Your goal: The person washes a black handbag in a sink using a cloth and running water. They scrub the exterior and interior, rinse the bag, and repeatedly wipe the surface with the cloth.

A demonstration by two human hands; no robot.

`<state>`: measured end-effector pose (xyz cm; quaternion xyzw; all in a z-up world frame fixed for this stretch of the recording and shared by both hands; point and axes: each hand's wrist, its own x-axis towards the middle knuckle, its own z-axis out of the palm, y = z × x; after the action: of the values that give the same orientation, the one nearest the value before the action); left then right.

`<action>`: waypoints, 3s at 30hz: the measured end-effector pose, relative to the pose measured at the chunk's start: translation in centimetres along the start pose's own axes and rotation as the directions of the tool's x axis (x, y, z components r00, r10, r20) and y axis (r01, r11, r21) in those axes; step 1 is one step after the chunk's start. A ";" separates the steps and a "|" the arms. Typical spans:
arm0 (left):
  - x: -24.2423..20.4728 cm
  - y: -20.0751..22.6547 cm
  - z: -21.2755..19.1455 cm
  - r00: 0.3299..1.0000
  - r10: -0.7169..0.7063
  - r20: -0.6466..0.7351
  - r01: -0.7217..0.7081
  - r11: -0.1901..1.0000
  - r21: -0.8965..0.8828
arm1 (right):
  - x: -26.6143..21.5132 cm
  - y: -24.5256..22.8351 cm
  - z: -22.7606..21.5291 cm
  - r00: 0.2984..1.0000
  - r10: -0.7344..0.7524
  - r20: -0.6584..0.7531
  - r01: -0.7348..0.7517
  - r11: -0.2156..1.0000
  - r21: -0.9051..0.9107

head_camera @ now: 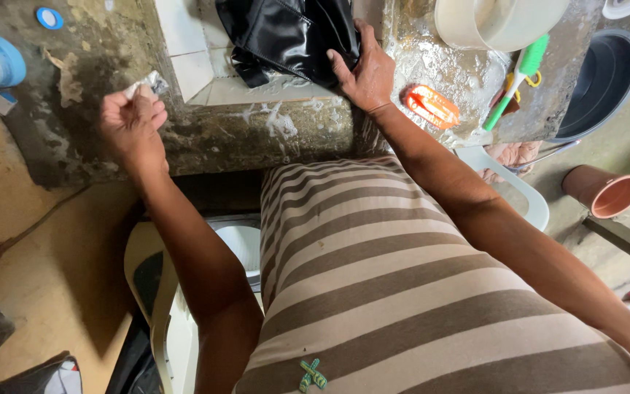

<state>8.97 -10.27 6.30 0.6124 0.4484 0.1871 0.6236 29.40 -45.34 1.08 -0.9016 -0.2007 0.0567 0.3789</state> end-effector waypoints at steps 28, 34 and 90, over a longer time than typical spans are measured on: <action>-10.3 20.0 13.7 0.704 0.570 0.423 -0.512 0.821 -0.252 | 0.2 -0.5 -0.6 0.999 -0.038 -0.031 0.037 0.999 -0.022; -10.9 21.5 14.5 0.412 0.831 0.375 -0.893 0.450 -0.017 | 0.2 -0.4 -0.6 1.000 0.011 0.010 -0.011 1.000 -0.018; -5.7 10.8 10.3 0.951 0.232 0.205 -0.278 0.932 0.235 | 1.3 -0.8 -0.8 0.993 0.107 0.042 -0.112 0.982 0.153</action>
<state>17.48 -18.93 16.73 0.7561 0.3294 0.1520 0.5447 30.48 -44.82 2.26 -0.8781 -0.1522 0.1080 0.4406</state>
